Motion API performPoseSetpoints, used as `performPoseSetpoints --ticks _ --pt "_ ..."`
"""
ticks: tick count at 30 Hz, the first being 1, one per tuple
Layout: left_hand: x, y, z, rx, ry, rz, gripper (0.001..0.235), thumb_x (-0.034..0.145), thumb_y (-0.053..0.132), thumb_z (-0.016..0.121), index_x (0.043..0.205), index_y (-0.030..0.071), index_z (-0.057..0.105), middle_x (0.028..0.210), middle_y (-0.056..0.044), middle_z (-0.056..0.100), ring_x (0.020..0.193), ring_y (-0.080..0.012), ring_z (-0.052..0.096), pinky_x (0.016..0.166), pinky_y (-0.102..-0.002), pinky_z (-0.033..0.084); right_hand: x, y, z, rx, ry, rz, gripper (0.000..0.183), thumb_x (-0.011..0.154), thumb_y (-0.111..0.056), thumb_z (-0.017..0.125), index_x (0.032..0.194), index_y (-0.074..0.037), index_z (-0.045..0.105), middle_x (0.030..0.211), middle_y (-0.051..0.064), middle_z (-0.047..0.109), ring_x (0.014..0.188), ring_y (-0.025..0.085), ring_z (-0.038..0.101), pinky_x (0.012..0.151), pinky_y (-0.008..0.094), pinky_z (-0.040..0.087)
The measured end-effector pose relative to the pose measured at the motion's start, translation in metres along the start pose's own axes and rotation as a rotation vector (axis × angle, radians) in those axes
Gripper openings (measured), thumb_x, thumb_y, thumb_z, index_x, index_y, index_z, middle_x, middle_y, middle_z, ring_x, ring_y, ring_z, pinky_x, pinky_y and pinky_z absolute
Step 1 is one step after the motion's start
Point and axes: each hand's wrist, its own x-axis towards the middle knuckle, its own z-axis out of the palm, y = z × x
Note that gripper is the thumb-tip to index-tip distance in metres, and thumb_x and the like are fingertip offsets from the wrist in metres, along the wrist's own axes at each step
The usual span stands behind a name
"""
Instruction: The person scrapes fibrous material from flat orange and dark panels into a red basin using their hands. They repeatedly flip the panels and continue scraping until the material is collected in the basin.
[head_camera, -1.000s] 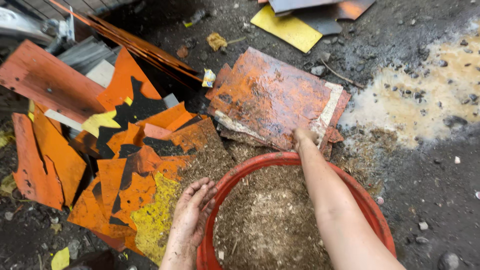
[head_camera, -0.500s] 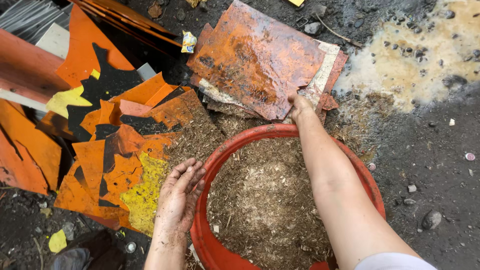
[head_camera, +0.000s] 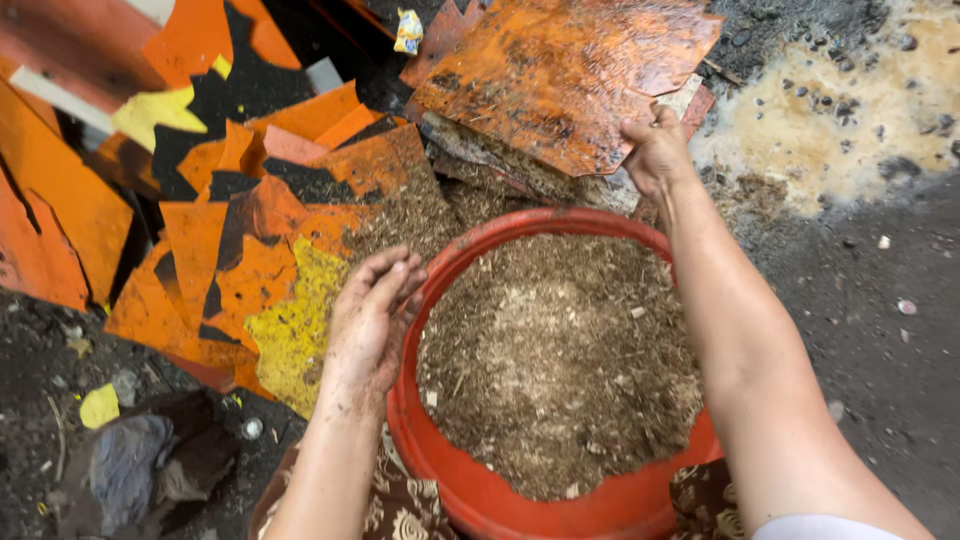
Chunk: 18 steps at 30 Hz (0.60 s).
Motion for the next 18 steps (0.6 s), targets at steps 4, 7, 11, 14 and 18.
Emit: performPoseSetpoints --ticks 4,7,11,14,18 --pt "-0.004 0.007 -0.002 -0.029 -0.034 0.056 0.033 0.098 0.012 0.059 0.130 0.005 0.057 0.121 -0.007 0.069 0.106 -0.0143 0.066 0.087 -0.028 0.055 -0.069 -0.014 -0.032 0.052 -0.142 -0.100 0.058 0.093 0.013 0.056 0.145 -0.006 0.038 0.139 0.015 0.060 0.128 0.029 0.063 0.113 0.048 0.054" --pt "-0.015 0.007 -0.009 -0.135 -0.099 0.149 0.029 0.099 0.011 0.062 0.126 0.004 0.060 0.116 -0.008 0.070 0.100 -0.0158 0.068 0.082 -0.029 0.056 -0.153 -0.009 -0.062 0.052 -0.230 -0.149 0.058 0.100 0.011 0.059 0.152 -0.004 0.039 0.144 0.017 0.063 0.136 0.031 0.060 0.115 0.047 0.048" --pt "-0.044 0.018 -0.025 -0.263 -0.150 0.205 0.024 0.098 0.011 0.066 0.121 0.006 0.061 0.111 -0.008 0.072 0.094 -0.0167 0.070 0.077 -0.031 0.057 -0.239 0.014 -0.085 0.140 -0.245 -0.127 0.059 0.099 0.010 0.065 0.150 -0.016 0.050 0.139 0.008 0.061 0.128 0.025 0.061 0.114 0.047 0.051" --pt "-0.073 0.022 -0.041 -0.299 -0.101 0.209 0.022 0.098 0.012 0.067 0.119 0.009 0.062 0.110 -0.007 0.073 0.093 -0.0162 0.071 0.077 -0.031 0.058 -0.292 0.058 -0.102 0.201 -0.206 -0.077 0.056 0.091 0.004 0.066 0.141 -0.020 0.057 0.142 0.004 0.062 0.127 0.022 0.065 0.109 0.044 0.054" --pt "-0.098 0.026 -0.051 -0.307 -0.038 0.226 0.023 0.098 0.013 0.066 0.121 0.009 0.063 0.114 -0.006 0.073 0.096 -0.0155 0.070 0.082 -0.031 0.059 -0.307 0.116 -0.093 0.323 -0.138 0.060 0.050 0.093 0.004 0.065 0.138 -0.017 0.055 0.140 0.009 0.062 0.127 0.024 0.064 0.113 0.045 0.054"
